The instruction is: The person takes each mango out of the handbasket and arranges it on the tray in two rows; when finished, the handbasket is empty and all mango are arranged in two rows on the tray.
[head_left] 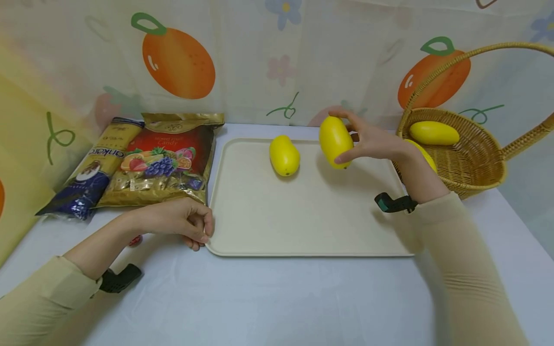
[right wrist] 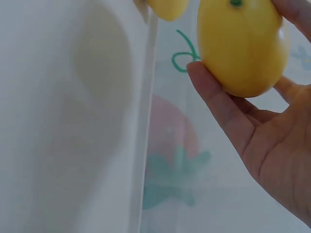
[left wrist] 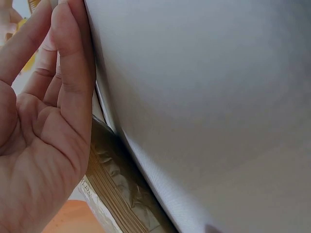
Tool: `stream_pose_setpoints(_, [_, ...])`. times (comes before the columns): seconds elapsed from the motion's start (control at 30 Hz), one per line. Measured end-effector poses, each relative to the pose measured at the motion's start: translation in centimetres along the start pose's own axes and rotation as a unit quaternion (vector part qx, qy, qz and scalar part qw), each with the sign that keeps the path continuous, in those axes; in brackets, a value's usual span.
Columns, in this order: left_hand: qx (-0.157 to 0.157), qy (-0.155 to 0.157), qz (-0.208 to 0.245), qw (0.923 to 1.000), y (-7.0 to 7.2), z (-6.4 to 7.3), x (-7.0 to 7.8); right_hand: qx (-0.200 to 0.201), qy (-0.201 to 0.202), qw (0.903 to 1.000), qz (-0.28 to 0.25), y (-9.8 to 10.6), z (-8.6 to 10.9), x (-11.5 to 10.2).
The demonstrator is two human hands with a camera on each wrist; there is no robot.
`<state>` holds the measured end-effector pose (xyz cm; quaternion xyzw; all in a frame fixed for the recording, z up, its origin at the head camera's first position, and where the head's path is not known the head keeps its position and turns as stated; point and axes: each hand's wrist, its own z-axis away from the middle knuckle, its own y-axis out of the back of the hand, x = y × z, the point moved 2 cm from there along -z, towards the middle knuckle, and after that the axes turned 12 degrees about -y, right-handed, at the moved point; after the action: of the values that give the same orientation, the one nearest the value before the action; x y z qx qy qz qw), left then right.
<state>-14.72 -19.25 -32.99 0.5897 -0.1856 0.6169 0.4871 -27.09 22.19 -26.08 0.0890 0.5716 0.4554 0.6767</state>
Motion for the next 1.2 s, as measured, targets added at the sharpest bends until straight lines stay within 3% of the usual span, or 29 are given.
stream_pose_setpoints(0.47, [-0.002, -0.001, -0.005, 1.0000, 0.1, 0.1, 0.0, 0.010, -0.001, 0.9999, -0.009, -2.1, -3.1, 0.4])
stream_pose_setpoints(0.87, [-0.003, 0.000, -0.005, 1.0000, 0.0, 0.0, -0.1, -0.002, -0.041, 0.9989, -0.022, -3.0, -4.5, 0.8])
stream_pose_setpoints(1.2, [-0.005, 0.002, -0.008, 1.0000, 0.1, 0.0, 0.0, -0.020, -0.075, 0.9970, -0.001, -3.7, -5.0, 0.7])
